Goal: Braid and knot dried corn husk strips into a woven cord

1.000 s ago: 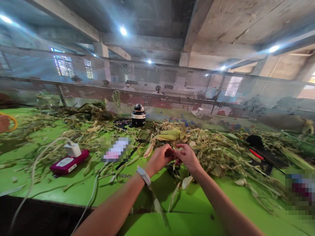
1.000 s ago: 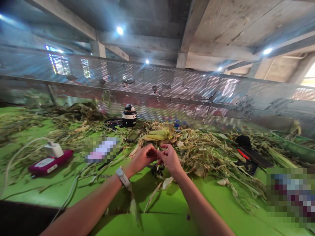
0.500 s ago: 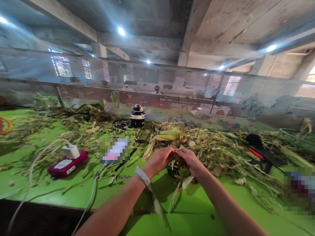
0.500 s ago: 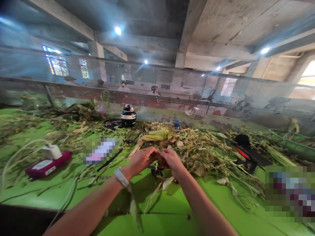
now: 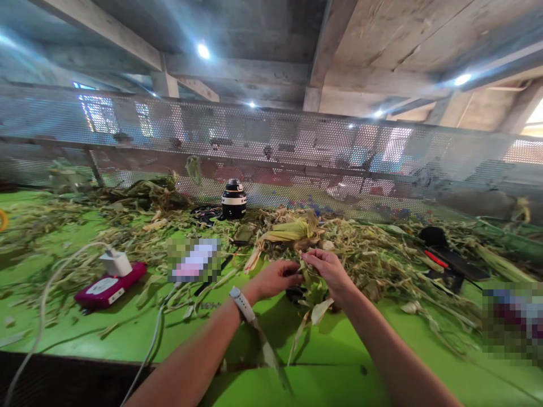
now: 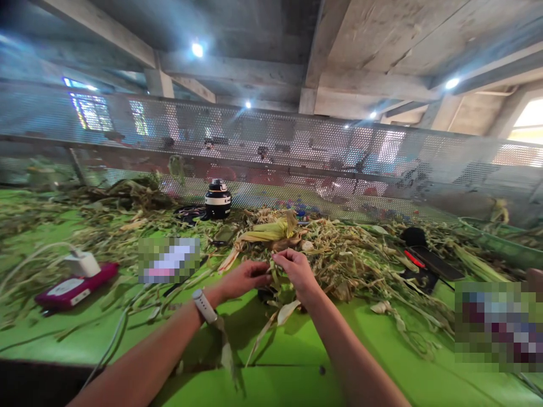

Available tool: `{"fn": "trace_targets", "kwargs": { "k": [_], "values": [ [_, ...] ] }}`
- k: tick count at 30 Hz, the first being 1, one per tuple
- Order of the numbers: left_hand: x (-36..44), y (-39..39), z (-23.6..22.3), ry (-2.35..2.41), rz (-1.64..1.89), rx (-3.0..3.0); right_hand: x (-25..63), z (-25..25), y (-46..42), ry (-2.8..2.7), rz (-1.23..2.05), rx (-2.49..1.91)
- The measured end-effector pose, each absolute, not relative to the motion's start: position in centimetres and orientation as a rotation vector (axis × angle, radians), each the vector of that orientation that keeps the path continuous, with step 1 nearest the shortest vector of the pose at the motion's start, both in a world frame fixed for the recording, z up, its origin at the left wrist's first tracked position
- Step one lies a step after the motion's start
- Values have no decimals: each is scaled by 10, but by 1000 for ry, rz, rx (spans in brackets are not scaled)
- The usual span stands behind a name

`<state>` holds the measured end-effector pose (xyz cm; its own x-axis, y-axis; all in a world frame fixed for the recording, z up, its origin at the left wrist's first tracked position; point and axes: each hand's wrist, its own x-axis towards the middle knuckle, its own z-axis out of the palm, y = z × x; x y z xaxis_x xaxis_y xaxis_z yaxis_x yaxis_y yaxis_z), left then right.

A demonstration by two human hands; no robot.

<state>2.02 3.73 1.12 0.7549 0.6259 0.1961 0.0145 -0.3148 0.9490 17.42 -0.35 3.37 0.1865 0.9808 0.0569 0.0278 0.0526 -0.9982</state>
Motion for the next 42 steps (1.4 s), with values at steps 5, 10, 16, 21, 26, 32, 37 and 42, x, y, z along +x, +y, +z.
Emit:
{"fn": "trace_targets", "kwargs": {
  "k": [5,10,16,21,26,32,37,42],
  "values": [
    [19,21,21,331,375,1618,171,32,-1,-1127,989,-1224],
    [16,14,28,297,235,1582,174,28,2,-1114,874,-1195],
    [14,16,28,282,211,1395,175,28,4,-1119,888,-1221],
    [13,16,28,249,127,1403,171,25,4,-1155,874,-1213],
    [17,15,24,316,283,1347,170,26,4,-1212,866,-1246],
    [23,24,18,477,664,1340,174,37,-1,-1366,993,-1251],
    [23,32,19,524,797,1255,182,34,3,-1604,661,-1296],
    [23,30,19,502,776,1240,188,29,9,-1630,382,-1361]
  ]
}}
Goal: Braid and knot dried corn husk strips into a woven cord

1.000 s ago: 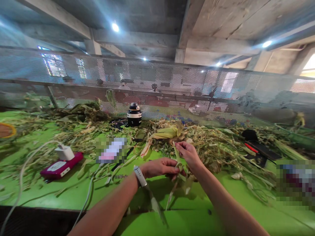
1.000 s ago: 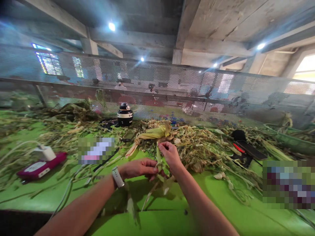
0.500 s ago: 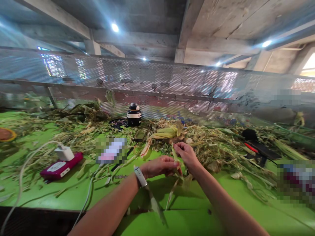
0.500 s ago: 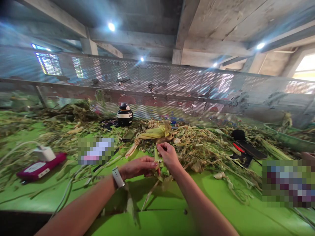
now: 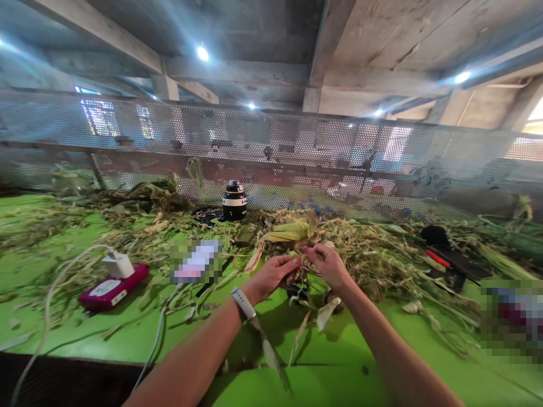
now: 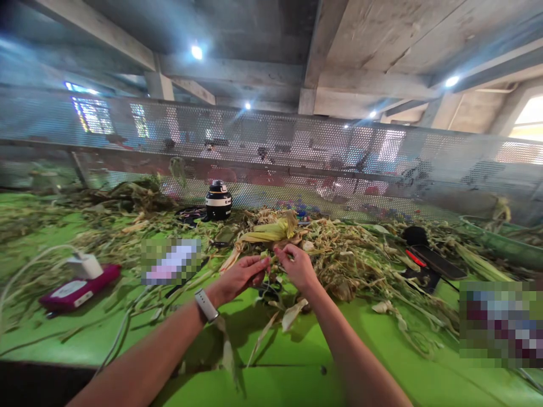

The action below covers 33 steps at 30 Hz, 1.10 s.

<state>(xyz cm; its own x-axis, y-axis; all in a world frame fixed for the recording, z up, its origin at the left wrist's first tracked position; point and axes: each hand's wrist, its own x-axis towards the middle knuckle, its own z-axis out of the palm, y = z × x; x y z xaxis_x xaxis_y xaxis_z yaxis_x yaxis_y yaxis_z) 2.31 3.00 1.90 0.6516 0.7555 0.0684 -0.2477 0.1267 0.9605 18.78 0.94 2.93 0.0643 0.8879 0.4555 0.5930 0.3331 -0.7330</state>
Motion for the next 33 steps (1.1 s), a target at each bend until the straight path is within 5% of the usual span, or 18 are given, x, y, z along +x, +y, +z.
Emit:
{"fn": "trace_targets", "kwargs": {
  "k": [8,33],
  "values": [
    [26,37,17,378,1009,939,178,38,-9,-1496,-240,-1237],
    [18,37,27,441,1132,1177,158,30,-15,-1753,506,-1206]
  ]
}}
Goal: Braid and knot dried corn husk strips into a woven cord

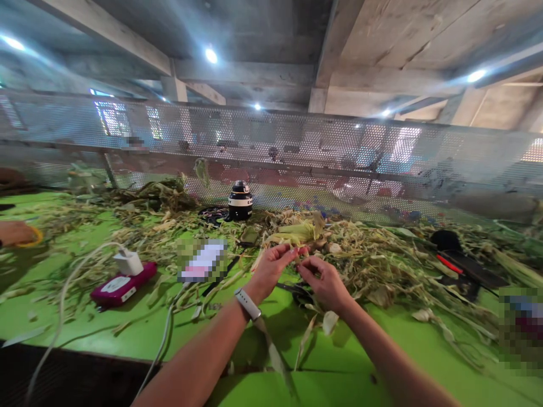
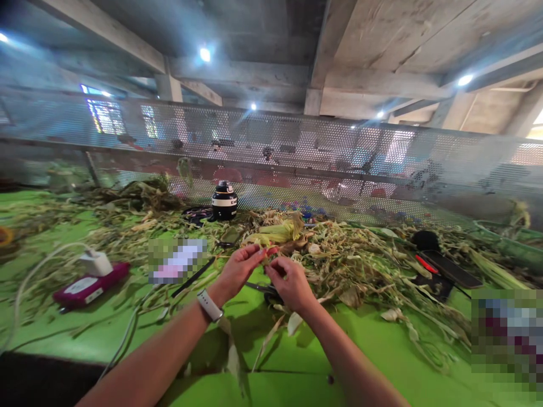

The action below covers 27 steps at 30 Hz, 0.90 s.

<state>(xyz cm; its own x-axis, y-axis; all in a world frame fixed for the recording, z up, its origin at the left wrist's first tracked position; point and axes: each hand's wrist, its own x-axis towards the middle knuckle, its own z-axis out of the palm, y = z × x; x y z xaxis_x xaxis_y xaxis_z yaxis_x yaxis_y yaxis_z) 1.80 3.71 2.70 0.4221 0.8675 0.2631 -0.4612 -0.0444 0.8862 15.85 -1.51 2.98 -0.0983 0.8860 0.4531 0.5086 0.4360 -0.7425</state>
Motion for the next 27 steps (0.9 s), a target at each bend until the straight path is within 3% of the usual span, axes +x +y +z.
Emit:
{"fn": "trace_targets", "kwargs": {
  "k": [14,20,27],
  "values": [
    [11,42,36,468,1197,913,162,38,-21,-1840,755,-1206],
    [12,37,32,551,1029,1135,168,33,-12,-1545,367,-1290],
    [15,38,31,672,1008,1480,176,27,-6,-1914,17,-1286]
  ]
}}
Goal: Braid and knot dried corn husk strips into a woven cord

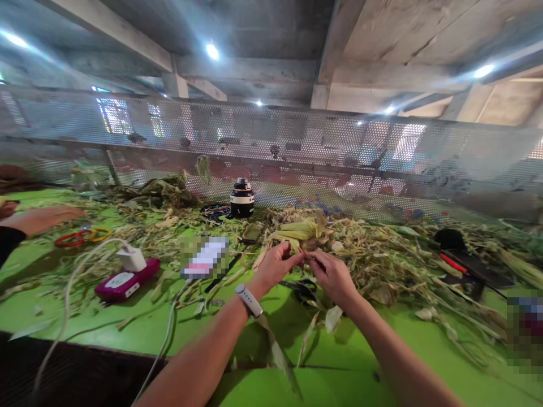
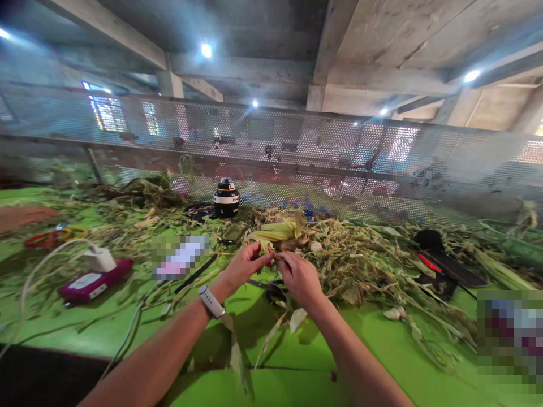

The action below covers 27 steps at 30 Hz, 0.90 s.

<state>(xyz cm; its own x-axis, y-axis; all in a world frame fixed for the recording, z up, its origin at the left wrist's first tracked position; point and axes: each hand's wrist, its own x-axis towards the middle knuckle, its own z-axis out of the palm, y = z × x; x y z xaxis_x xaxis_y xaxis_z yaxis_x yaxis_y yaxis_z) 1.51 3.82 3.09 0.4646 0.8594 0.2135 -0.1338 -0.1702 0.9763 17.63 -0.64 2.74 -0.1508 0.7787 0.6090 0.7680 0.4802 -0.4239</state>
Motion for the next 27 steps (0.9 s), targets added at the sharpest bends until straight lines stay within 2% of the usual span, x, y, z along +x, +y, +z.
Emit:
{"fn": "trace_targets", "kwargs": {
  "k": [4,14,18,22,27],
  "values": [
    [12,41,33,673,1030,1463,176,30,-8,-1928,-36,-1223],
    [6,46,36,720,1113,1372,183,38,-6,-1922,85,-1303],
    [8,46,35,659,1069,1429,189,41,-7,-1835,305,-1369],
    [11,39,34,579,878,1570,187,41,-4,-1569,619,-1374],
    [19,33,23,587,741,1729,172,32,-2,-1278,950,-1228]
  ]
}}
